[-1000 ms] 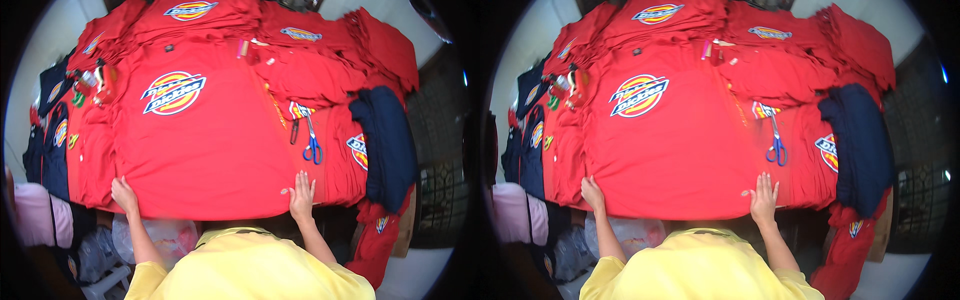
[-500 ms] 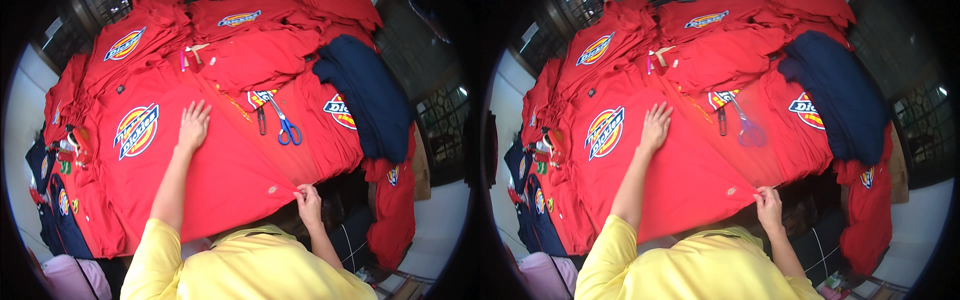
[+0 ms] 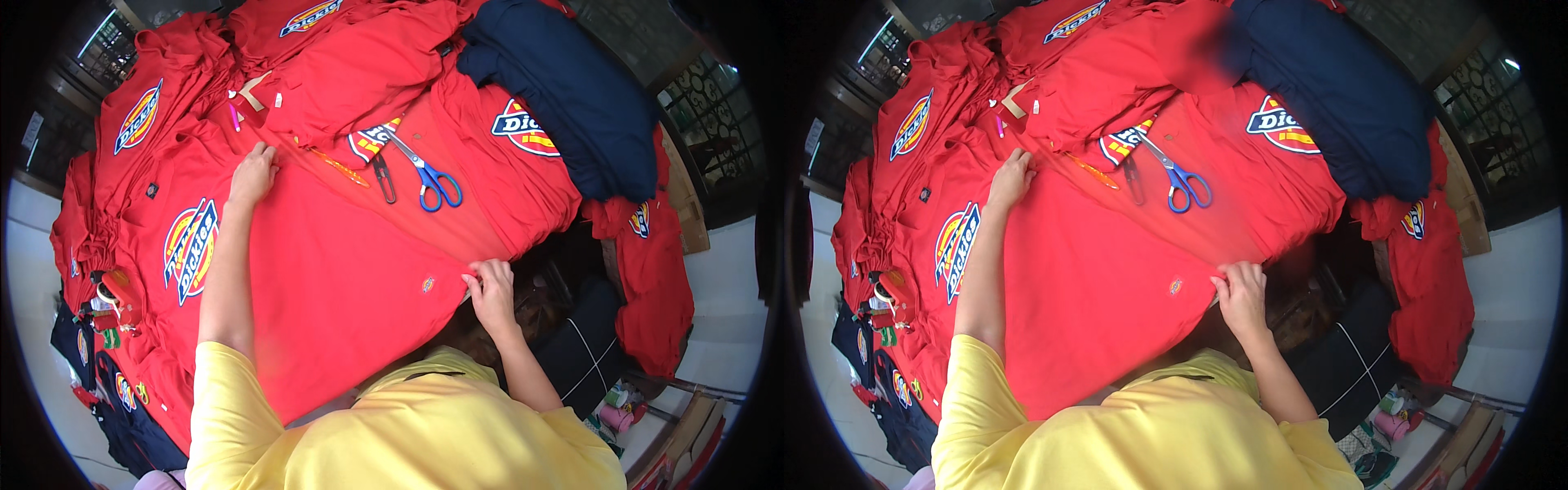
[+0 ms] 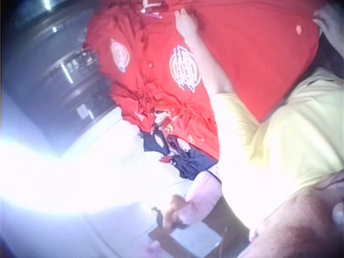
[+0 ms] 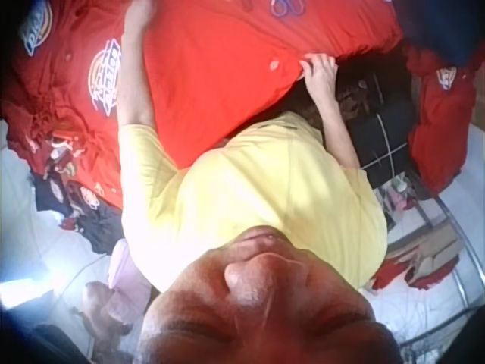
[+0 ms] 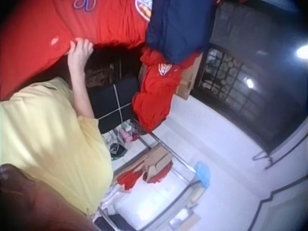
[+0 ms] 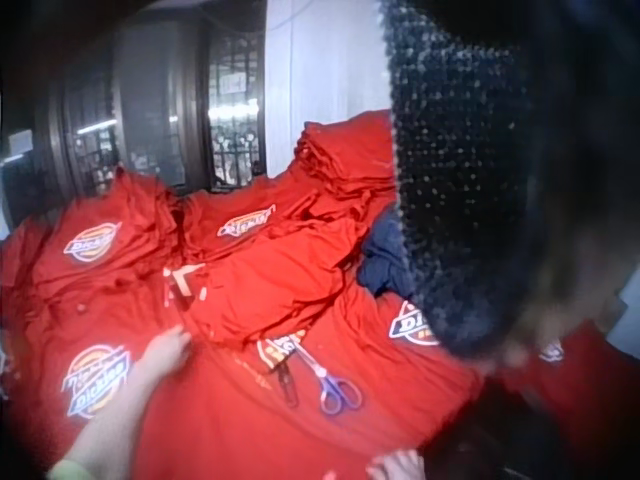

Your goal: The person folds red shirts on a table, places them into a clear plastic bag, and then writes on a piece of paper using a pen.

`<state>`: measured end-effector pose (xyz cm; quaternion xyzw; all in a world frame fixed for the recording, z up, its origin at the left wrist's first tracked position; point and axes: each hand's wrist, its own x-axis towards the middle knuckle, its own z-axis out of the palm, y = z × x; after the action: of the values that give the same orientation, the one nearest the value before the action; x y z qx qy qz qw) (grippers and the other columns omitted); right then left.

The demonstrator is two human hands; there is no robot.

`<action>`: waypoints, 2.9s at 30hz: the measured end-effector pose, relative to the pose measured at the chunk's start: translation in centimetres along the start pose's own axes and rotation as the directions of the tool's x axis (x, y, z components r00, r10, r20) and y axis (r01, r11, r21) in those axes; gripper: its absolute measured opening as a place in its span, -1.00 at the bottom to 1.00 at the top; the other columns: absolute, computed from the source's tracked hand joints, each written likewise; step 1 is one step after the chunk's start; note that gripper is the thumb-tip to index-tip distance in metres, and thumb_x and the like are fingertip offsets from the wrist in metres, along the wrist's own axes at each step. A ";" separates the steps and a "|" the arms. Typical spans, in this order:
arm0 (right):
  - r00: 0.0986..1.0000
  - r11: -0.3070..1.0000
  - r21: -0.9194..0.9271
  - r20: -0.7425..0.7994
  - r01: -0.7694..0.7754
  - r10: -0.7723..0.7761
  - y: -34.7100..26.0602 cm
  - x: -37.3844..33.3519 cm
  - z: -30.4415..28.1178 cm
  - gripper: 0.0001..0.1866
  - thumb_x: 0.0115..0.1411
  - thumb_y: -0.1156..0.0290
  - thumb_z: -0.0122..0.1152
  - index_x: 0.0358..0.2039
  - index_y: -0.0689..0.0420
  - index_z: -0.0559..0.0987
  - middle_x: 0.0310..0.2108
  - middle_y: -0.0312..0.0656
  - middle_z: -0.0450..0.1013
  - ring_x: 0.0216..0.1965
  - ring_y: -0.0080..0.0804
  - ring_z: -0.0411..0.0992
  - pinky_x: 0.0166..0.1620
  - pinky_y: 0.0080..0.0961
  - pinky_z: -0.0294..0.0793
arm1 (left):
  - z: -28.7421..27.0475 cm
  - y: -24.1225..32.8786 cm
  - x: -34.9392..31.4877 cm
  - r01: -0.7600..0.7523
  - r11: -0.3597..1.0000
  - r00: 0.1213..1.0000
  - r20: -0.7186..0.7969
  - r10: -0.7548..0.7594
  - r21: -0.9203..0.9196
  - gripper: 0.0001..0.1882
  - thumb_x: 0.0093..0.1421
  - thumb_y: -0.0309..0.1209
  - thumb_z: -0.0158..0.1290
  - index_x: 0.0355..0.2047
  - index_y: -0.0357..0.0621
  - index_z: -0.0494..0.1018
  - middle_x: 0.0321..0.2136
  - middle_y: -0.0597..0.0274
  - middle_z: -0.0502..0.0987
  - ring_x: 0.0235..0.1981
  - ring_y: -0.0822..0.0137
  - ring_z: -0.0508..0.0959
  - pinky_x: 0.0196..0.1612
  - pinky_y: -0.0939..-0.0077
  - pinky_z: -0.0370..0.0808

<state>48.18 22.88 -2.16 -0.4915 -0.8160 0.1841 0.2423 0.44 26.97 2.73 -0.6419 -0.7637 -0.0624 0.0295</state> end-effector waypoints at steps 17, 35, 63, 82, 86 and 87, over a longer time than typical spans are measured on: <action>0.976 0.961 0.215 -0.166 0.174 -0.139 -0.3 -3.1 -2.4 -0.78 -0.06 0.67 0.26 -0.47 0.18 0.39 -0.47 -0.10 0.40 -0.40 -0.10 0.36 -0.28 -0.25 0.34 | -3.6 -1.1 0.6 -0.044 0.993 0.998 -0.030 0.048 0.108 -0.79 0.05 -0.54 0.06 -0.26 -0.12 0.41 -0.28 0.07 0.44 -0.29 -0.02 0.55 -0.25 0.11 0.51; 0.627 0.765 0.405 0.439 0.501 -0.644 -6.8 -5.8 1.8 -0.91 0.00 0.42 0.24 -0.43 0.06 0.54 -0.43 -0.30 0.38 -0.30 -0.32 0.33 -0.18 -0.33 0.24 | -0.3 -7.7 -9.5 0.372 0.019 0.765 0.295 -0.572 -0.928 -0.62 0.20 -0.55 0.02 0.05 -0.33 0.37 0.03 -0.08 0.43 0.04 0.24 0.46 0.08 0.40 0.40; 0.839 0.762 0.605 0.275 0.229 -0.470 -12.6 4.4 1.8 -0.91 0.21 0.60 0.06 -0.32 0.27 0.54 -0.36 -0.16 0.45 -0.28 -0.38 0.45 -0.20 -0.49 0.43 | 0.0 10.4 -45.5 0.538 0.294 -0.008 -0.353 -0.936 -0.790 -0.83 0.21 -0.54 0.05 -0.18 -0.28 0.38 -0.25 0.15 0.42 -0.20 0.32 0.47 -0.08 0.49 0.41; 0.008 0.379 0.625 0.512 0.682 -0.859 -52.1 6.0 29.2 -0.71 0.12 0.24 0.28 -0.37 0.25 0.59 -0.47 -0.15 0.55 -0.41 -0.41 0.51 -0.25 -0.45 0.46 | 1.2 27.6 -54.1 0.569 -0.044 -0.121 -0.031 -0.992 -0.821 -0.78 0.14 -0.38 0.15 -0.35 -0.31 0.42 -0.48 0.00 0.44 -0.45 0.09 0.50 -0.32 0.33 0.41; 0.060 0.351 0.457 0.538 0.817 -0.841 -50.2 5.8 29.1 -0.65 0.15 0.21 0.28 -0.33 0.31 0.58 -0.42 -0.15 0.59 -0.37 -0.47 0.52 -0.24 -0.49 0.46 | 0.9 29.2 -52.3 0.592 -0.030 -0.252 -0.149 -0.956 -0.805 -0.82 0.12 -0.42 0.15 -0.37 -0.27 0.42 -0.47 0.02 0.45 -0.42 0.00 0.50 -0.34 0.26 0.43; 0.051 0.377 0.439 0.595 0.815 -0.802 -50.5 4.8 28.2 -0.65 0.15 0.21 0.29 -0.33 0.30 0.58 -0.42 -0.14 0.59 -0.37 -0.47 0.52 -0.23 -0.50 0.46 | 1.0 29.5 -52.1 0.624 -0.011 -0.266 -0.200 -0.943 -0.781 -0.83 0.11 -0.42 0.15 -0.37 -0.25 0.43 -0.46 0.03 0.46 -0.41 0.01 0.51 -0.34 0.25 0.44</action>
<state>-6.00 2.69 3.06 0.1714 -0.9651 0.1902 -0.0557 38.55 -18.81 -3.12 0.1736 -0.8523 -0.4668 0.1601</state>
